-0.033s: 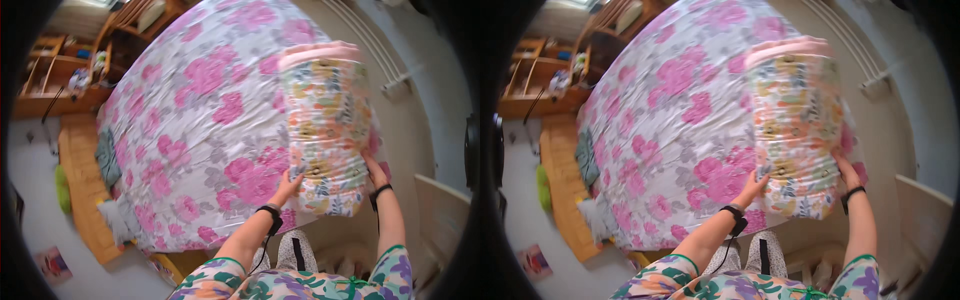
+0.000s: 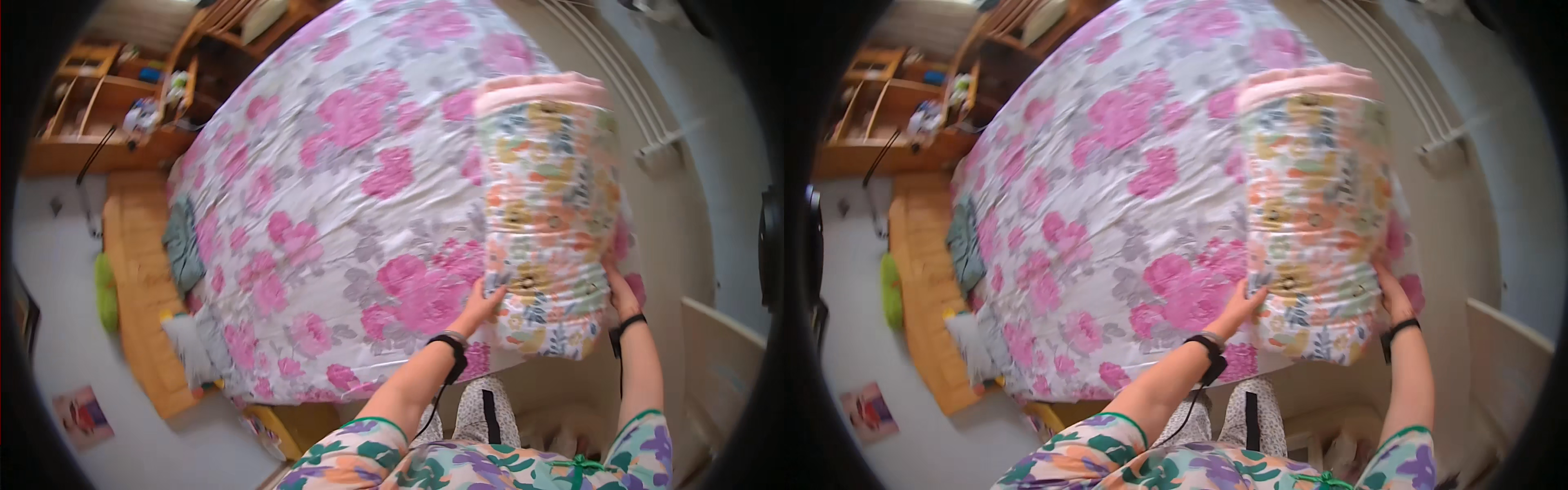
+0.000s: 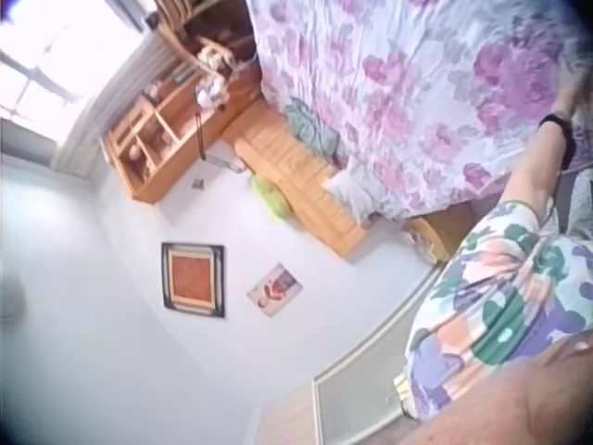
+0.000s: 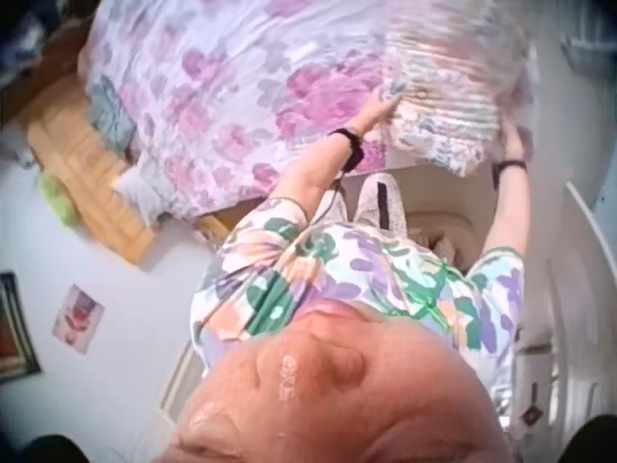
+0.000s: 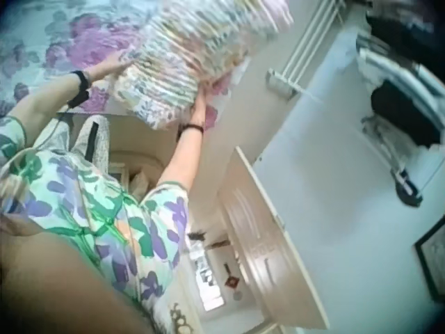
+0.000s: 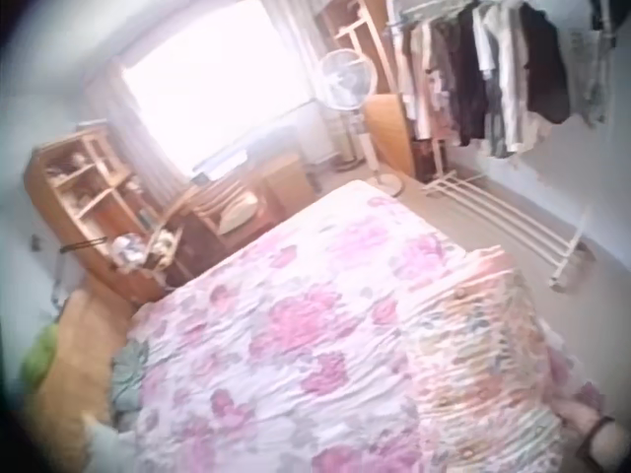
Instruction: Tidying a bedroom by folding a quilt, arranging pillows, and organizing a desk area.
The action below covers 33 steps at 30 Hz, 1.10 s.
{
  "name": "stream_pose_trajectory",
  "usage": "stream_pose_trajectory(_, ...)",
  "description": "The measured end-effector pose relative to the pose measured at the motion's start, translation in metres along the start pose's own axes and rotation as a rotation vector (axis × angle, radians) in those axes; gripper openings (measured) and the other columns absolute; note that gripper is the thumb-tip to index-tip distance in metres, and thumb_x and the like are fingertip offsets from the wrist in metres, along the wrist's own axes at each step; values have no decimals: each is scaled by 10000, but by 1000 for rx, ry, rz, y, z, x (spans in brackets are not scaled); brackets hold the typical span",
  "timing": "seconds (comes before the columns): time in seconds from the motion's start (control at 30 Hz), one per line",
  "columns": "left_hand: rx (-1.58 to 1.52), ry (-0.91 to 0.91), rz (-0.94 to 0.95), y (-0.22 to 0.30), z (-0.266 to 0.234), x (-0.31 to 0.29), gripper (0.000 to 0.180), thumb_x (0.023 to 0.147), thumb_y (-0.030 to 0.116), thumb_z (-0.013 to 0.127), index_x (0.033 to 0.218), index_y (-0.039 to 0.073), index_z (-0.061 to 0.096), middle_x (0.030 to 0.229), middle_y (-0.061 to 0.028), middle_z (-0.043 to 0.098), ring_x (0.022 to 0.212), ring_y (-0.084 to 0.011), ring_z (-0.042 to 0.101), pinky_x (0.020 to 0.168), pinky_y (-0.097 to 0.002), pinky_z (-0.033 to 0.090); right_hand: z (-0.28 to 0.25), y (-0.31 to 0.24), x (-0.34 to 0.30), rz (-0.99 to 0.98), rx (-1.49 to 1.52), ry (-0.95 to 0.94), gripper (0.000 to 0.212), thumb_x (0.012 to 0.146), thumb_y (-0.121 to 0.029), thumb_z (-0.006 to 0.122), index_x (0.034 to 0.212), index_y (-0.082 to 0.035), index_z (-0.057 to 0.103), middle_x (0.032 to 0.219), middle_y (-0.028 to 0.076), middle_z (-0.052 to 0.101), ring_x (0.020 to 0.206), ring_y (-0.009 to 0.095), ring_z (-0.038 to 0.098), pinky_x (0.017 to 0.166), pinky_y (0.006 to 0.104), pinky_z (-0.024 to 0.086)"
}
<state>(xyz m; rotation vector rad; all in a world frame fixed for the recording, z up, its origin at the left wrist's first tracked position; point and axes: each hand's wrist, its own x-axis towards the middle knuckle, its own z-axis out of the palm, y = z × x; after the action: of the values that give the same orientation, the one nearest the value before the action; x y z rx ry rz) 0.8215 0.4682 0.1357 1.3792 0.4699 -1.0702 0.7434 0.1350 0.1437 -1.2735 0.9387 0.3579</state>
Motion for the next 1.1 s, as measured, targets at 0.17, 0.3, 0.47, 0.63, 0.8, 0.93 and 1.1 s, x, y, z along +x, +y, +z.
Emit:
stream_pose_trajectory(0.17, -16, -43, -32, 13, 9, -14, 406, 841, 346, 561, 1119, 60, 482, 862, -14, 540, 712, -83, 501, 511, -215, 437, -6, 25, -14, 215, 411, -196, 544, 836, -498, 501, 1143, -49, 529, 1054, 33, 593, 917, 169, 569, 805, 325, 458)
stream_pose_trajectory(0.3, -77, -84, 13, 44, -20, -48, 479, 827, 389, 571, 1158, 54, 481, 979, -29, 565, 848, -97, 515, 665, -245, 447, 43, -17, -55, 158, 326, -192, 584, 804, -479, 562, 1196, -54, 479, 1099, 48, 573, 948, 186, 571, 812, 337, 468)
stream_pose_trajectory(0.47, -88, -6, 434, 88, -94, -87, 412, 831, 326, 570, 1066, -10, 532, 953, -47, 603, 795, -109, 547, 705, -268, 452, 130, -42, -106, -51, 193, -281, 553, 815, -368, 590, 1216, -20, 439, 1126, 91, 553, 984, 200, 564, 823, 312, 473)
stream_pose_trajectory(0.63, 503, 293, 682, 158, -210, -167, 451, 760, 417, 556, 961, 15, 590, 873, -218, 604, 831, -344, 589, 727, -392, 449, 250, 2, -151, -249, 392, -605, 598, 865, -441, 476, 1288, -41, 341, 1248, 99, 460, 1098, 226, 489, 914, 367, 416)
stream_pose_trajectory(0.8, 662, 397, 588, 152, -361, -296, 439, 780, 411, 541, 972, 19, 591, 865, -184, 617, 816, -324, 598, 700, -379, 454, 445, 36, -257, -156, 366, -541, 453, 895, -265, 477, 1263, -28, 361, 1227, 95, 463, 1087, 208, 486, 908, 345, 415)
stream_pose_trajectory(0.93, 493, 513, 502, 79, -483, -382, 441, 811, 369, 546, 1065, 10, 566, 920, -149, 627, 833, -234, 604, 723, -320, 460, 551, 101, -297, -101, 242, -666, 371, 898, -230, 479, 1212, -41, 419, 1142, 66, 512, 1052, 175, 499, 884, 328, 426)
stream_pose_trajectory(1.1, 315, 642, 486, -34, -597, -461, 345, 855, 248, 526, 1075, -14, 564, 923, -85, 624, 829, -121, 566, 740, -241, 438, 657, 159, -342, 13, 75, -753, 364, 896, -233, 489, 1201, -37, 449, 1135, 53, 512, 1048, 148, 487, 851, 309, 430)
